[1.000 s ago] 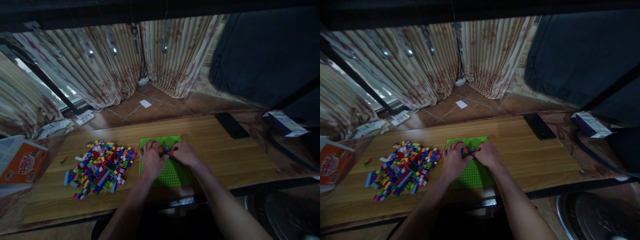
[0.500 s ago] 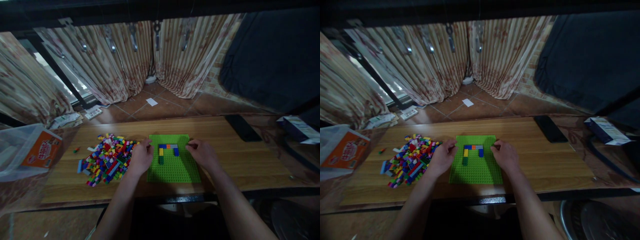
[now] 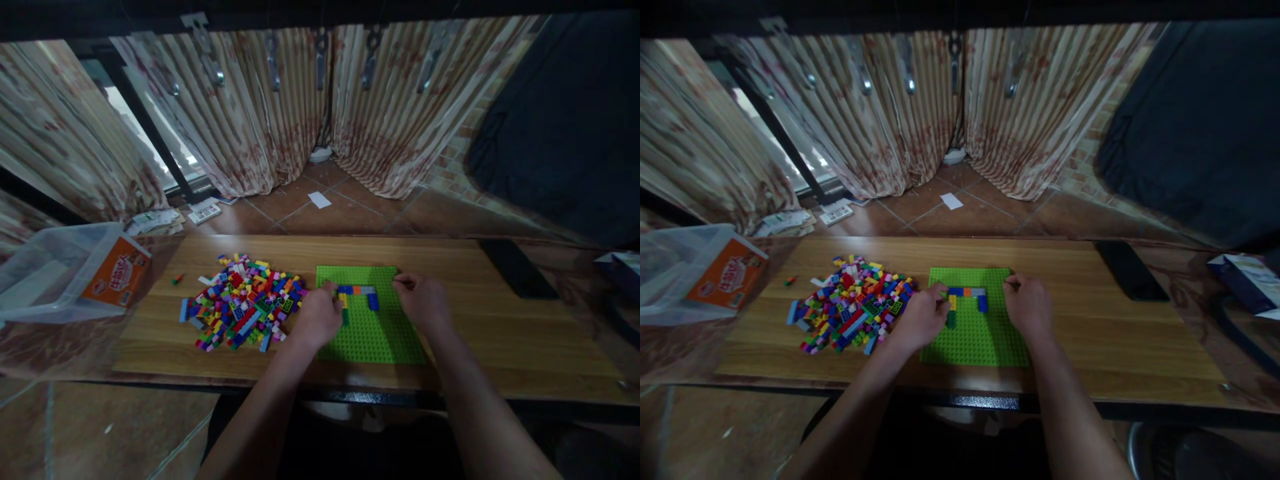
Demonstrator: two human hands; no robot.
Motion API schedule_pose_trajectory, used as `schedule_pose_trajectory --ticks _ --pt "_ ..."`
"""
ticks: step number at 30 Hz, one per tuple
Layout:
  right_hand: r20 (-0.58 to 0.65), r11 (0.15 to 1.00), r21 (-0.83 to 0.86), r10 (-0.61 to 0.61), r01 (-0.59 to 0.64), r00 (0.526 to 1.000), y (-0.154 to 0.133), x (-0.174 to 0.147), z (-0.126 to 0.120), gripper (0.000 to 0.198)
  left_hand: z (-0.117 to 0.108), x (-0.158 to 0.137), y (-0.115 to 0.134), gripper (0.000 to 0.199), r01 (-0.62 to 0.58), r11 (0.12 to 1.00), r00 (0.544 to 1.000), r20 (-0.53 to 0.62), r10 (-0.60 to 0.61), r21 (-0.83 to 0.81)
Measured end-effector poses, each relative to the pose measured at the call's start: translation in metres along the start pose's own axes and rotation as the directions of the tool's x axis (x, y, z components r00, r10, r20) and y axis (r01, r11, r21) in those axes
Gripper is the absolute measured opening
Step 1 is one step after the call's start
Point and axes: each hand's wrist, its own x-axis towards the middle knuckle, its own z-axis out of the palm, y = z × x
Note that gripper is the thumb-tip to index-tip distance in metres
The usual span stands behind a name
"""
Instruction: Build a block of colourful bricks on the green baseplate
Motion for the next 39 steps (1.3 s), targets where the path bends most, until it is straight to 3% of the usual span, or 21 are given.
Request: schedule_pose_trajectory --ticks 4,6,10,14,17,19,23,26,29,32,35,39 --pt "-0.097 0.973 0.213 -0.064 0.084 0.993 -0.013 -0.004 0.000 0.028 -0.003 0.003 -0.003 0.037 0.051 0.998 0.998 0.031 -0.050 -0.027" --pt "-0.032 0.959 0.256 -0.121 0.125 0.992 -0.018 -0.006 0.006 0.028 -0.005 0.002 -0.003 0.039 0.062 0.998 0.998 0.035 -0.062 -0.015" --pt "0.135 0.958 0.187 -0.243 0.216 0.960 -0.020 -0.004 0.021 0.025 -0.009 -0.003 0.001 0.040 0.051 0.997 0.998 0.034 -0.053 0.054" --pt "0.097 0.974 0.166 -0.174 0.156 0.980 -0.021 0.001 0.021 0.025 -0.010 -0.008 0.005 0.039 0.039 0.997 0.999 -0.010 -0.039 0.061" --pt "-0.020 0.953 0.271 -0.136 0.136 0.991 -0.029 0.000 0.015 0.028 -0.017 -0.009 0.002 0.035 0.006 0.999 0.989 -0.147 -0.012 -0.042" --pt "-0.073 0.916 0.372 -0.130 0.148 0.989 -0.040 -0.007 0.014 0.028 -0.028 -0.009 -0.005 0.031 -0.041 0.985 0.956 -0.294 -0.010 -0.167" --pt "-0.086 0.821 0.530 -0.196 0.212 0.977 -0.071 -0.033 0.024 0.024 -0.064 -0.009 -0.032 0.024 -0.171 0.876 0.808 -0.573 -0.137 -0.451" --pt "-0.064 0.723 0.585 -0.412 0.368 0.909 -0.096 -0.062 0.037 0.019 -0.092 -0.013 -0.052 0.016 -0.266 0.717 0.695 -0.644 -0.320 -0.644" --pt "0.026 0.636 0.586 -0.634 0.502 0.773 -0.116 -0.091 0.051 0.018 -0.111 -0.019 -0.065 0.015 -0.338 0.562 0.633 -0.624 -0.458 -0.755" --pt "0.033 0.552 0.596 -0.742 0.583 0.669 -0.133 -0.114 0.063 0.020 -0.120 -0.026 -0.070 0.018 -0.382 0.438 0.623 -0.577 -0.529 -0.814" --pt "-0.003 0.513 0.582 -0.774 0.630 0.633 -0.150 -0.128 0.072 0.018 -0.124 -0.030 -0.073 0.021 -0.404 0.380 0.614 -0.555 -0.561 -0.832" --pt "0.021 0.532 0.500 -0.797 0.684 0.604 -0.174 -0.135 0.082 0.020 -0.127 -0.031 -0.075 0.021 -0.415 0.338 0.626 -0.535 -0.568 -0.845"
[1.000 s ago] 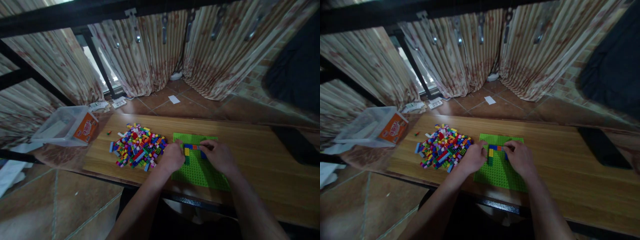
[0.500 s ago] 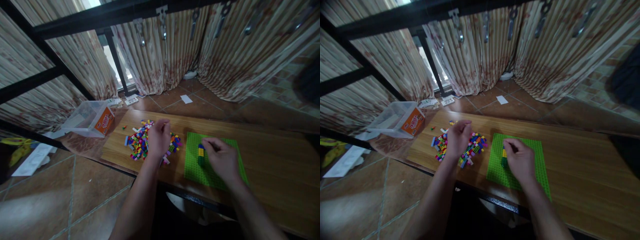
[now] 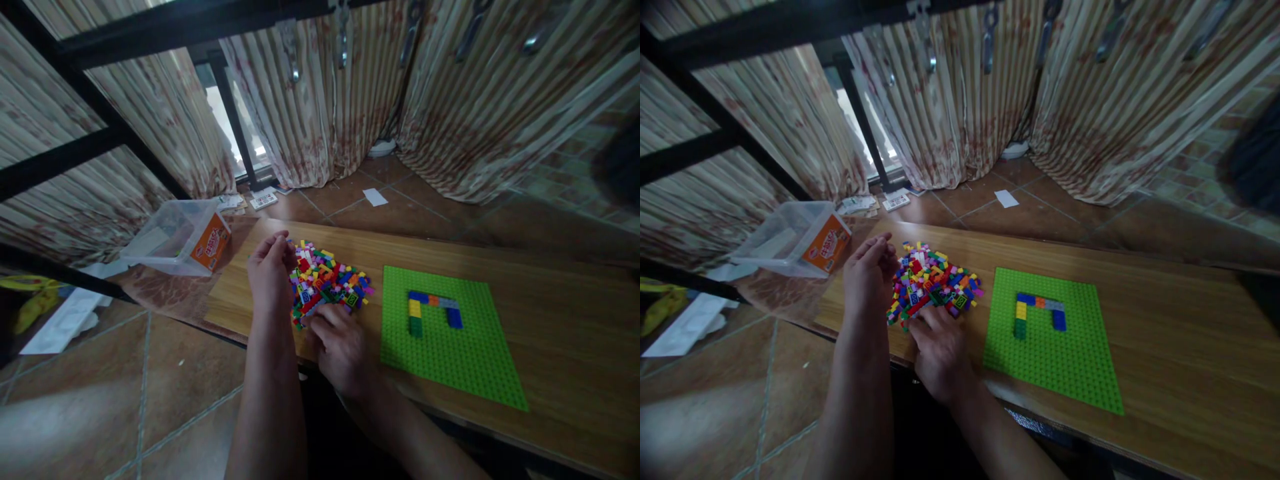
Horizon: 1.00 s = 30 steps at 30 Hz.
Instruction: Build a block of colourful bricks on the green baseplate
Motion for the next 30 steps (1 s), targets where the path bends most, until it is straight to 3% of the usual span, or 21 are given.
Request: schedule_pose_trajectory --ticks 7,13,18,24,27,30 --pt "0.119 0.979 -0.205 0.035 -0.010 0.992 -0.006 0.016 0.012 0.021 -0.004 0.001 0.005 0.024 0.018 1.000 1.000 0.026 -0.018 -0.017" --pt "0.106 0.982 -0.191 0.034 -0.013 0.994 0.008 0.018 0.016 0.018 -0.010 0.003 0.009 0.025 0.015 1.000 1.000 0.015 -0.015 0.014" --pt "0.005 0.998 -0.006 0.065 -0.065 0.998 0.015 0.019 0.013 0.014 -0.010 0.002 0.009 0.025 0.027 0.999 0.999 0.026 -0.028 0.035" --pt "-0.126 0.948 0.265 0.216 -0.177 0.968 0.021 0.022 -0.003 0.011 -0.014 0.005 0.012 0.028 0.039 0.998 0.999 0.009 -0.039 0.046" --pt "-0.145 0.870 0.433 0.325 -0.236 0.934 0.025 0.021 -0.008 0.012 -0.017 0.007 0.011 0.028 0.054 0.994 0.998 0.010 -0.055 0.097" --pt "-0.069 0.704 0.631 0.469 -0.326 0.880 0.028 0.019 -0.010 0.018 -0.020 0.008 0.008 0.028 0.067 0.979 0.996 0.049 -0.078 0.193"
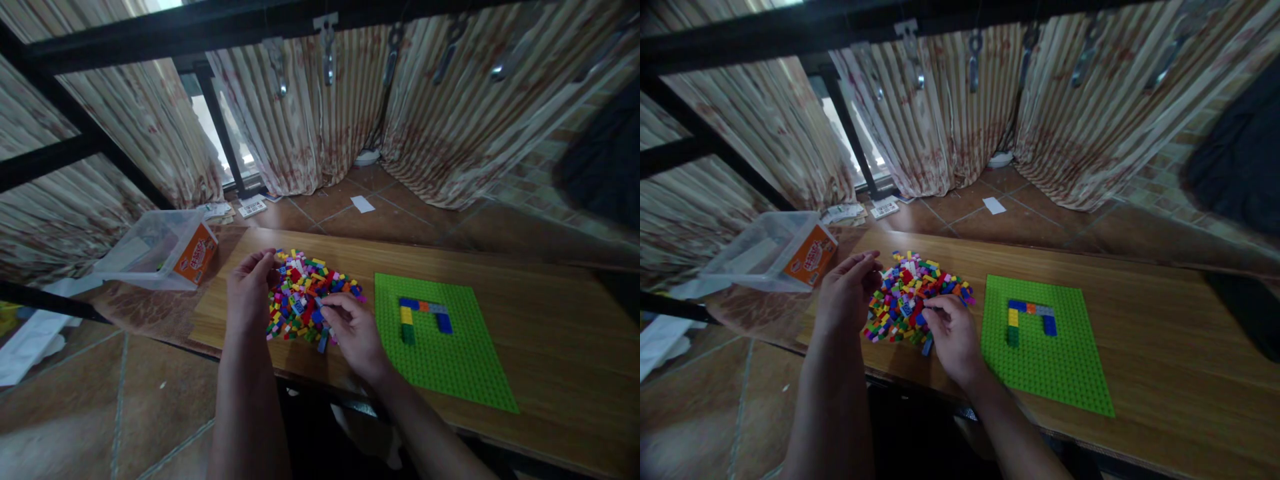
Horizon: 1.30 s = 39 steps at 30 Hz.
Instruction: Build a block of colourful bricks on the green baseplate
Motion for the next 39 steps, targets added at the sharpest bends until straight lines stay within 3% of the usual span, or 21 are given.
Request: schedule_pose_trajectory --ticks 3,5,9,13,15,20,23,26,28,33,39 --pt "0.002 0.976 0.123 0.183 -0.181 0.983 0.000 -0.001 -0.003 0.024 0.000 0.000 -0.004 0.030 -0.019 0.992 0.999 0.047 0.013 0.125" --pt "-0.013 0.968 0.131 0.220 -0.216 0.975 0.000 -0.002 -0.005 0.024 0.000 0.001 -0.006 0.030 -0.044 0.980 0.997 0.067 0.031 0.195" --pt "-0.024 0.992 0.043 0.118 -0.117 0.993 0.001 -0.002 -0.011 0.020 -0.004 0.005 -0.009 0.026 -0.071 0.936 0.997 0.062 0.053 0.346" --pt "-0.038 0.995 -0.095 0.023 -0.027 0.999 0.003 -0.002 -0.015 0.020 -0.017 0.013 -0.013 0.020 -0.091 0.816 0.996 0.035 0.087 0.570" --pt "-0.039 0.992 -0.122 0.030 -0.035 0.999 0.004 -0.003 -0.018 0.021 -0.025 0.018 -0.015 0.021 -0.094 0.769 0.994 0.018 0.106 0.632" --pt "-0.027 0.977 -0.203 0.058 -0.062 0.998 0.004 -0.004 -0.022 0.023 -0.048 0.026 -0.012 0.024 -0.062 0.776 0.988 -0.070 0.136 0.627" --pt "-0.043 0.967 -0.252 0.031 -0.040 0.999 0.000 -0.005 -0.022 0.023 -0.061 0.026 -0.009 0.023 -0.024 0.660 0.982 -0.106 0.157 0.751" --pt "-0.053 0.965 -0.260 0.011 -0.024 0.999 -0.002 -0.005 -0.022 0.022 -0.068 0.024 -0.008 0.024 0.008 0.503 0.993 -0.067 0.098 0.864" --pt "-0.050 0.963 -0.270 0.005 -0.019 0.999 -0.002 -0.005 -0.021 0.023 -0.069 0.022 -0.008 0.024 -0.011 0.448 0.999 -0.014 0.051 0.894" --pt "-0.045 0.955 -0.297 -0.017 0.003 0.999 0.000 -0.004 -0.021 0.021 -0.067 0.021 -0.010 0.031 -0.084 0.395 0.992 0.115 -0.055 0.915" --pt "-0.028 0.946 -0.323 -0.030 0.019 0.999 0.002 -0.004 -0.022 0.023 -0.064 0.022 -0.010 0.030 -0.113 0.352 0.981 0.161 -0.112 0.929"
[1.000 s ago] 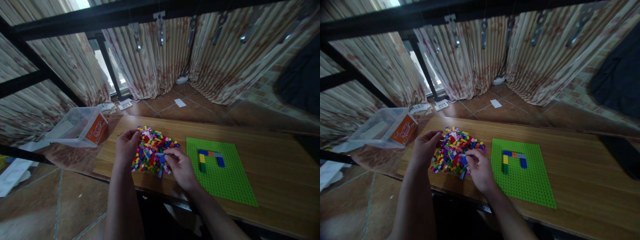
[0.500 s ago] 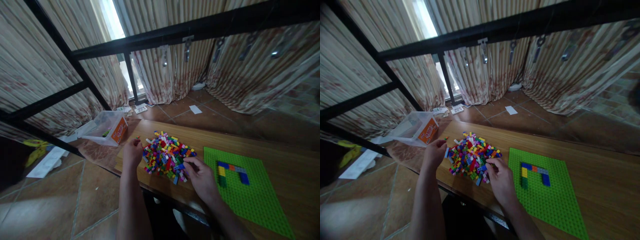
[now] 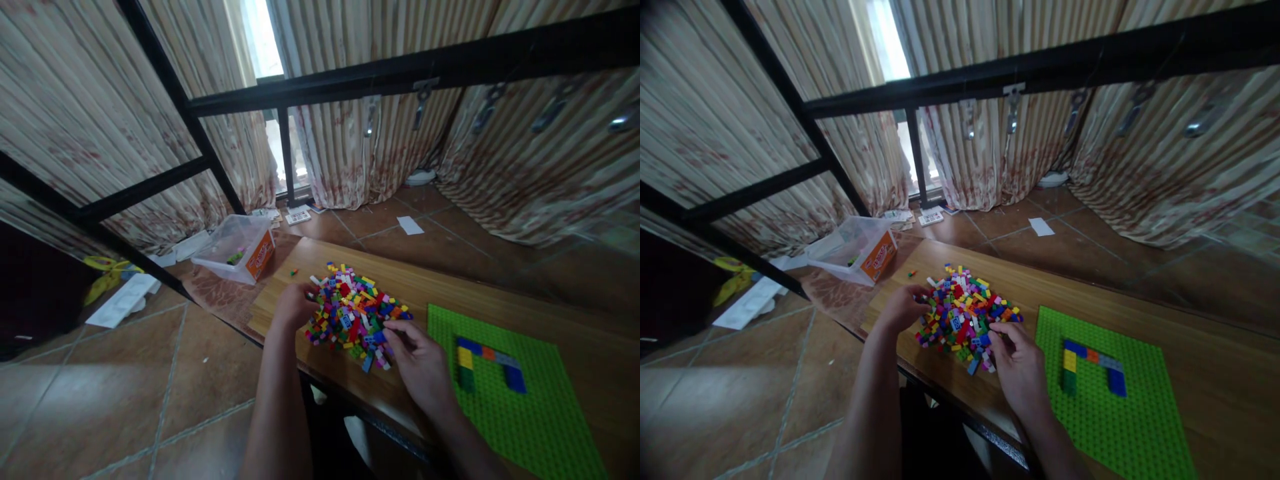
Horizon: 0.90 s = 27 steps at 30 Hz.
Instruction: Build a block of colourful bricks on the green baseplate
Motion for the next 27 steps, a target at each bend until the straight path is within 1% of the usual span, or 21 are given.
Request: schedule_pose_trajectory --ticks 5,9,11,14,17,20,24,27 --pt "0.015 1.000 0.005 0.008 -0.009 1.000 0.002 0.001 0.001 0.025 0.006 0.004 -0.001 0.019 -0.011 1.000 0.999 -0.036 0.011 0.004" --pt "0.026 1.000 0.016 0.023 -0.023 0.999 0.003 0.001 0.002 0.024 0.011 0.010 -0.005 0.011 -0.049 0.995 0.993 -0.115 0.039 -0.086" --pt "0.024 0.999 0.030 0.033 -0.033 0.999 0.004 0.002 0.002 0.024 0.011 0.012 -0.007 0.012 -0.040 0.991 0.986 -0.168 0.018 -0.129" --pt "0.003 0.999 0.029 0.040 -0.040 0.999 0.008 0.002 0.002 0.025 0.005 0.012 -0.011 0.016 0.022 0.994 0.977 -0.207 -0.043 -0.103" --pt "-0.022 0.997 0.052 0.060 -0.058 0.998 0.011 0.003 0.002 0.028 -0.002 0.008 -0.015 0.016 0.070 0.996 0.981 -0.179 -0.079 -0.059" --pt "-0.031 0.993 0.091 0.074 -0.071 0.997 0.009 0.003 0.002 0.027 -0.007 0.003 -0.016 0.015 0.068 0.996 0.987 -0.142 -0.075 -0.055" --pt "-0.042 0.998 0.052 0.027 -0.025 0.999 0.003 0.003 0.001 0.023 -0.008 0.001 -0.014 0.013 0.044 0.997 0.994 -0.095 -0.050 -0.063" --pt "-0.035 1.000 0.025 -0.001 0.002 0.999 0.004 0.004 0.000 0.023 -0.009 -0.001 -0.016 0.013 0.045 0.996 0.995 -0.088 -0.053 -0.080"
